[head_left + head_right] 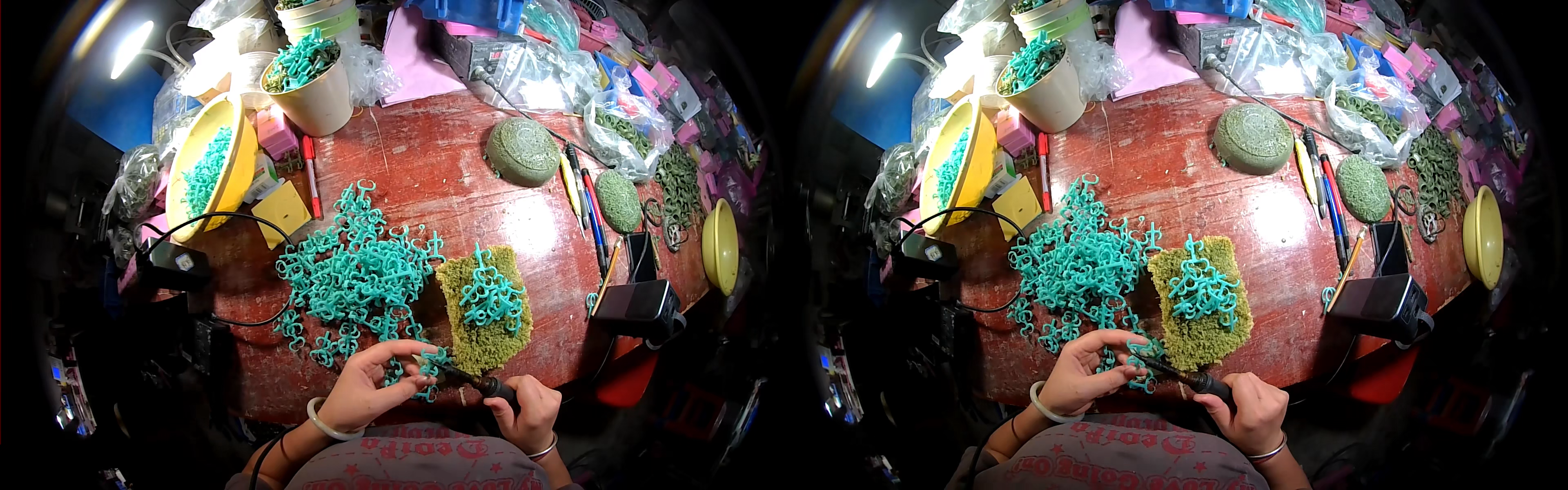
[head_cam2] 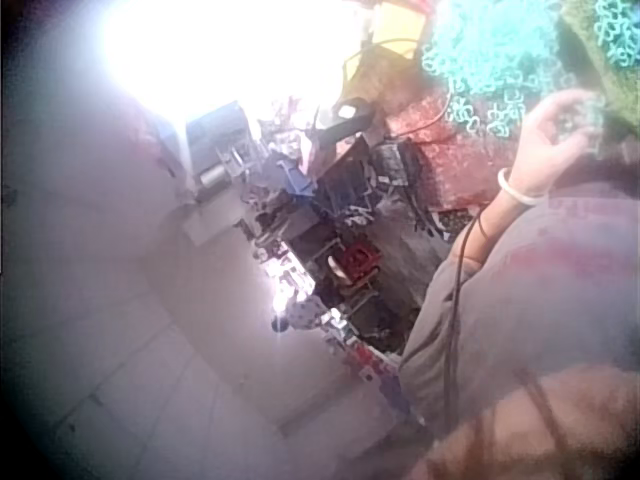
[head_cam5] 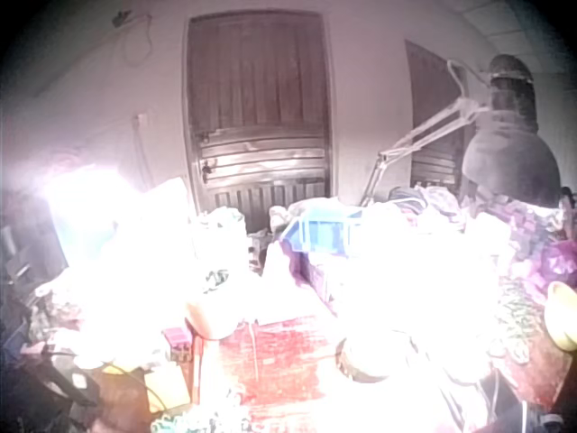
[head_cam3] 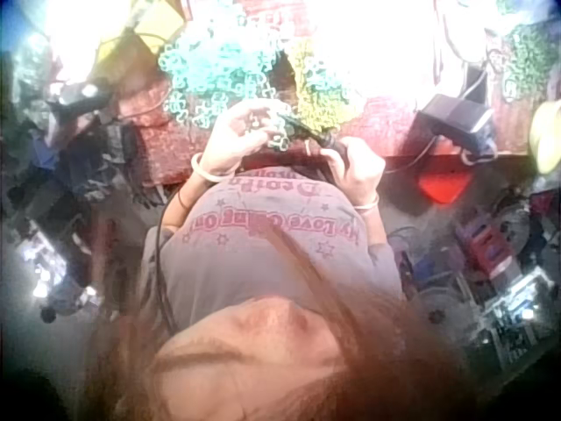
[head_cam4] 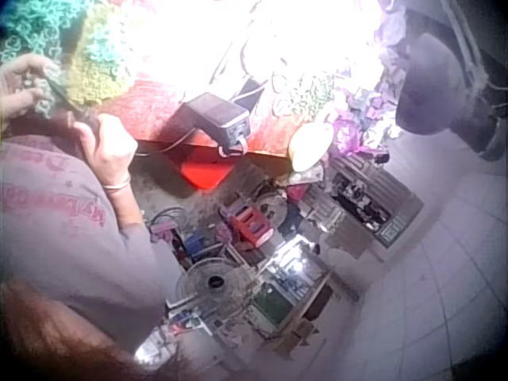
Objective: The person joins small green plastic pieces using a handheld heat tool. They pick up individual pieces from a pile and fuse them together onto a green sponge-like base.
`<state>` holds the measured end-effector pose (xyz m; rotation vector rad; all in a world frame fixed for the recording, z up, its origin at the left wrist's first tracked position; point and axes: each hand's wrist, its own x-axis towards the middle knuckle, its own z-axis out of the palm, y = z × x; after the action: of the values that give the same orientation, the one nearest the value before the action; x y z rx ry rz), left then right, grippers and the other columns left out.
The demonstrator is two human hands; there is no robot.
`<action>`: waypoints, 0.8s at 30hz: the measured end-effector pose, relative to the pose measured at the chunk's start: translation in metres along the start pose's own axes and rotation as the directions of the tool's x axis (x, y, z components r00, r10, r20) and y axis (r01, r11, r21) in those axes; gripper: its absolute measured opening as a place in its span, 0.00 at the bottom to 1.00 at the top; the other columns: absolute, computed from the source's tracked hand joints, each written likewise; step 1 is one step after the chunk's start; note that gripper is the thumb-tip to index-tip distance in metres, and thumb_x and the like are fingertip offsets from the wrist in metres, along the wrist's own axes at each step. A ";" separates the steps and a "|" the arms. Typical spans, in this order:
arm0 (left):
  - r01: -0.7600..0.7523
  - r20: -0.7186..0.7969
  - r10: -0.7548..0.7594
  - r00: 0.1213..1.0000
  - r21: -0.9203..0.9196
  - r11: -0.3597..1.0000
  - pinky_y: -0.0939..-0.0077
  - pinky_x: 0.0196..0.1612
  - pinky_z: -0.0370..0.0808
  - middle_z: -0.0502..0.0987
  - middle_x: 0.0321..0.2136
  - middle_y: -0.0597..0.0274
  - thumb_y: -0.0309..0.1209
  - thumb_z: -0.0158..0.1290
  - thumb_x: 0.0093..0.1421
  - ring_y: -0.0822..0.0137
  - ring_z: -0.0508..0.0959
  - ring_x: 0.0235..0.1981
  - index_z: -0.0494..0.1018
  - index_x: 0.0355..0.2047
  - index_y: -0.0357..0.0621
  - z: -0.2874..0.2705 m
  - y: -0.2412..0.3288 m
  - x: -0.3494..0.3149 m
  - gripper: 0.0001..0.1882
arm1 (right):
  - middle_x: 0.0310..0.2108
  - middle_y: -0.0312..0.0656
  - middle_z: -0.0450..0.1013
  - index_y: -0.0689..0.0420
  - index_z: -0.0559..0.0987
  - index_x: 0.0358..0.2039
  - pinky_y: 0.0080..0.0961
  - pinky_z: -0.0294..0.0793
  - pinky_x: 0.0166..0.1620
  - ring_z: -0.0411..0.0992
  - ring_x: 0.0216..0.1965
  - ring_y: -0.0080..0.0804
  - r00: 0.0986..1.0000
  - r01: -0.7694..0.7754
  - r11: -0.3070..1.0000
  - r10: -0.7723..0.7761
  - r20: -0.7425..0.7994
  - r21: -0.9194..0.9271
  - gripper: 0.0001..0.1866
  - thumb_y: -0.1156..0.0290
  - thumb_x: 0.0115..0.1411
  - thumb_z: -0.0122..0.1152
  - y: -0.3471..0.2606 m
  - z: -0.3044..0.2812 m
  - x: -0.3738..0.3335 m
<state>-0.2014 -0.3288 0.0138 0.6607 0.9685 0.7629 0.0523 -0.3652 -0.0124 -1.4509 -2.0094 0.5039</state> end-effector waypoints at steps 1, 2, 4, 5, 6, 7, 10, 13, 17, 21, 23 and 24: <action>0.000 0.000 0.000 1.000 0.000 1.000 0.77 0.53 0.76 0.71 0.35 0.68 0.14 0.52 0.60 0.75 0.76 0.42 0.72 0.55 0.35 0.000 0.000 0.000 0.21 | 0.18 0.40 0.68 0.59 0.74 0.26 0.31 0.65 0.19 0.69 0.16 0.39 1.000 0.000 1.000 0.000 -0.002 0.002 0.21 0.53 0.56 0.69 0.000 0.000 0.000; -0.001 0.001 0.001 1.000 0.003 1.000 0.77 0.53 0.76 0.71 0.35 0.68 0.14 0.52 0.60 0.75 0.76 0.42 0.72 0.55 0.35 0.000 0.000 0.000 0.21 | 0.18 0.40 0.68 0.59 0.74 0.26 0.31 0.65 0.19 0.69 0.16 0.39 1.000 -0.001 1.000 0.001 -0.001 0.002 0.21 0.53 0.56 0.69 0.000 0.000 0.000; -0.002 0.002 0.002 1.000 0.007 1.000 0.78 0.52 0.76 0.71 0.35 0.68 0.14 0.52 0.60 0.75 0.76 0.42 0.72 0.55 0.36 0.000 -0.001 0.000 0.21 | 0.18 0.41 0.68 0.59 0.74 0.25 0.31 0.65 0.19 0.69 0.16 0.39 1.000 -0.010 1.000 0.010 -0.008 0.011 0.22 0.52 0.56 0.69 -0.001 -0.001 0.000; -0.005 0.000 0.005 1.000 0.025 1.000 0.79 0.51 0.75 0.71 0.35 0.68 0.15 0.53 0.60 0.76 0.76 0.41 0.72 0.55 0.36 0.000 0.000 0.001 0.21 | 0.18 0.41 0.68 0.59 0.74 0.25 0.31 0.65 0.19 0.69 0.16 0.39 1.000 -0.010 1.000 0.010 -0.008 0.012 0.22 0.52 0.56 0.69 0.000 -0.001 0.000; -0.008 -0.002 0.008 1.000 0.043 0.999 0.80 0.50 0.75 0.71 0.35 0.68 0.16 0.54 0.61 0.76 0.75 0.40 0.72 0.54 0.36 0.000 0.000 0.001 0.20 | 0.18 0.41 0.68 0.59 0.74 0.25 0.31 0.65 0.19 0.69 0.16 0.39 1.000 -0.006 1.000 0.006 -0.009 0.017 0.22 0.52 0.56 0.69 0.000 -0.001 -0.001; -0.008 -0.002 0.008 1.000 0.043 0.999 0.80 0.50 0.75 0.71 0.35 0.68 0.16 0.54 0.61 0.76 0.75 0.40 0.72 0.54 0.36 0.000 -0.001 0.001 0.20 | 0.18 0.41 0.68 0.59 0.74 0.25 0.31 0.64 0.19 0.69 0.16 0.39 1.000 -0.001 1.000 0.001 -0.009 0.023 0.22 0.52 0.56 0.69 0.001 -0.001 -0.001; -0.040 -0.011 0.040 0.999 0.018 0.999 0.81 0.49 0.74 0.71 0.35 0.68 0.17 0.56 0.61 0.77 0.74 0.38 0.72 0.55 0.37 0.000 -0.002 0.001 0.21 | 0.18 0.41 0.67 0.59 0.74 0.25 0.31 0.64 0.19 0.69 0.16 0.39 1.000 0.001 1.000 -0.001 0.011 0.029 0.22 0.52 0.55 0.69 0.002 -0.003 -0.004; -0.030 -0.049 0.027 0.998 -0.074 0.997 0.85 0.37 0.74 0.72 0.34 0.69 0.18 0.57 0.61 0.81 0.72 0.32 0.72 0.55 0.38 0.000 -0.003 0.000 0.21 | 0.17 0.40 0.67 0.59 0.74 0.25 0.31 0.64 0.19 0.69 0.16 0.39 0.999 0.007 1.000 -0.008 0.032 0.026 0.22 0.52 0.55 0.70 0.001 -0.006 -0.003; 0.020 -0.062 -0.028 0.998 -0.131 0.991 0.89 0.22 0.62 0.73 0.33 0.70 0.19 0.57 0.61 0.85 0.68 0.25 0.72 0.55 0.40 -0.003 -0.003 0.000 0.21 | 0.17 0.40 0.67 0.59 0.74 0.25 0.31 0.64 0.19 0.69 0.16 0.39 0.999 -0.003 1.000 0.002 0.052 0.024 0.22 0.51 0.55 0.70 0.001 -0.006 -0.003; 0.029 -0.071 -0.038 0.997 -0.124 0.992 0.89 0.21 0.60 0.73 0.33 0.70 0.19 0.58 0.61 0.86 0.67 0.24 0.72 0.55 0.40 -0.002 -0.002 0.000 0.21 | 0.17 0.40 0.67 0.59 0.75 0.25 0.32 0.64 0.19 0.69 0.16 0.39 0.999 0.002 1.000 -0.003 0.044 0.022 0.22 0.51 0.55 0.70 0.001 -0.006 -0.003; 0.027 -0.067 -0.036 0.997 -0.129 0.991 0.89 0.21 0.61 0.73 0.33 0.70 0.19 0.58 0.61 0.86 0.68 0.24 0.72 0.55 0.41 -0.002 -0.001 0.000 0.21 | 0.17 0.40 0.67 0.59 0.75 0.25 0.32 0.64 0.19 0.69 0.15 0.39 0.999 0.008 0.999 -0.009 0.035 0.036 0.22 0.52 0.55 0.70 0.003 -0.008 -0.005; 0.027 -0.062 -0.036 0.997 -0.133 0.991 0.89 0.21 0.61 0.72 0.33 0.70 0.20 0.58 0.61 0.86 0.68 0.25 0.72 0.55 0.41 -0.002 -0.001 0.000 0.21 | 0.17 0.41 0.67 0.59 0.75 0.25 0.32 0.64 0.19 0.69 0.15 0.39 1.000 -0.001 1.000 0.001 0.017 0.016 0.22 0.52 0.55 0.70 0.004 -0.009 -0.007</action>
<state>-0.2034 -0.3291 0.0125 0.5072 0.9753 0.8170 0.0632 -0.3705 -0.0096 -1.4429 -2.0132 0.5337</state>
